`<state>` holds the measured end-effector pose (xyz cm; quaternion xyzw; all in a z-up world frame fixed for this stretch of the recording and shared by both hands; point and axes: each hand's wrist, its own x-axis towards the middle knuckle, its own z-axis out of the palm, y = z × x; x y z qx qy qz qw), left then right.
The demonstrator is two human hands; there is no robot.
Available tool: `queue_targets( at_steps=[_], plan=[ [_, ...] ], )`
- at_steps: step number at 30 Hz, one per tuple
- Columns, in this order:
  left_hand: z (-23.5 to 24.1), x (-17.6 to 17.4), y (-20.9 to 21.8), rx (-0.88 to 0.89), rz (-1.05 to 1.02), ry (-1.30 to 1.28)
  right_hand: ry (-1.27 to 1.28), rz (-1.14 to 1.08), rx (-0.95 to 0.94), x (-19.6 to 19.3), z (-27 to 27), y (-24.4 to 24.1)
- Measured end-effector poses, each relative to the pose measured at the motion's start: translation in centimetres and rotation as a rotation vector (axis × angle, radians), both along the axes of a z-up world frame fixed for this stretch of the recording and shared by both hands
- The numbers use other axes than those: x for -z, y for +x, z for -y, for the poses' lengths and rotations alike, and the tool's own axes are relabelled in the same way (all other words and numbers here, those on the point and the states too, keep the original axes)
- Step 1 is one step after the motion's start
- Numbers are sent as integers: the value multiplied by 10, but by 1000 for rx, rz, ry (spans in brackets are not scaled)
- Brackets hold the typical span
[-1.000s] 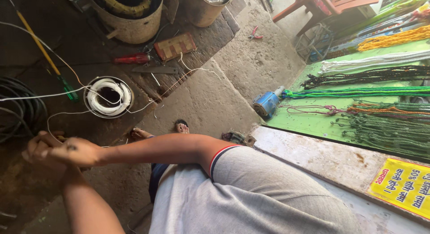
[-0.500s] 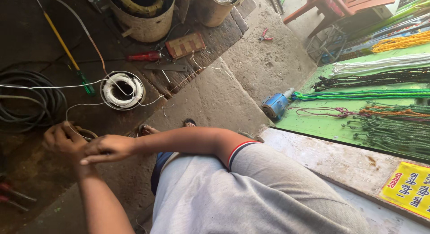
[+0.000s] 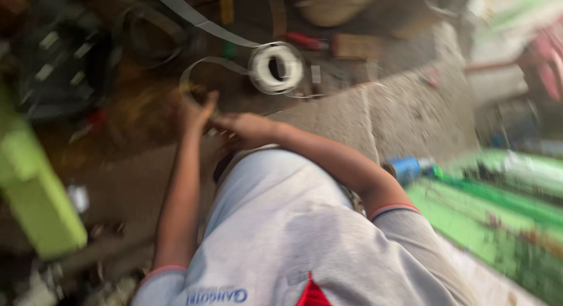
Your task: The person strips white wire insulation with a knife, then uses a wrench to tighten a bolt on a metal electrical component. They also handle a wooden-handled tool and a coiled wire.
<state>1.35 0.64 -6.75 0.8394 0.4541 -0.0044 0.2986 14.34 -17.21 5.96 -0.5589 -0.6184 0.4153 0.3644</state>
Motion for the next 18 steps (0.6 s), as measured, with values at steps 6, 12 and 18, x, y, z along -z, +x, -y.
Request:
queue_targets(
  at_steps=[6, 12, 18],
  plan=[
    [-3, -16, -7, 31, 52, 167, -231, 47, -105, -20, -13, -2],
    [12, -61, -24, 8, 410, 198, -171, -68, 160, 12, -4, 10],
    [40, -87, -28, 7, 517, 321, -124, -133, 278, 44, -10, 18]
  ],
)
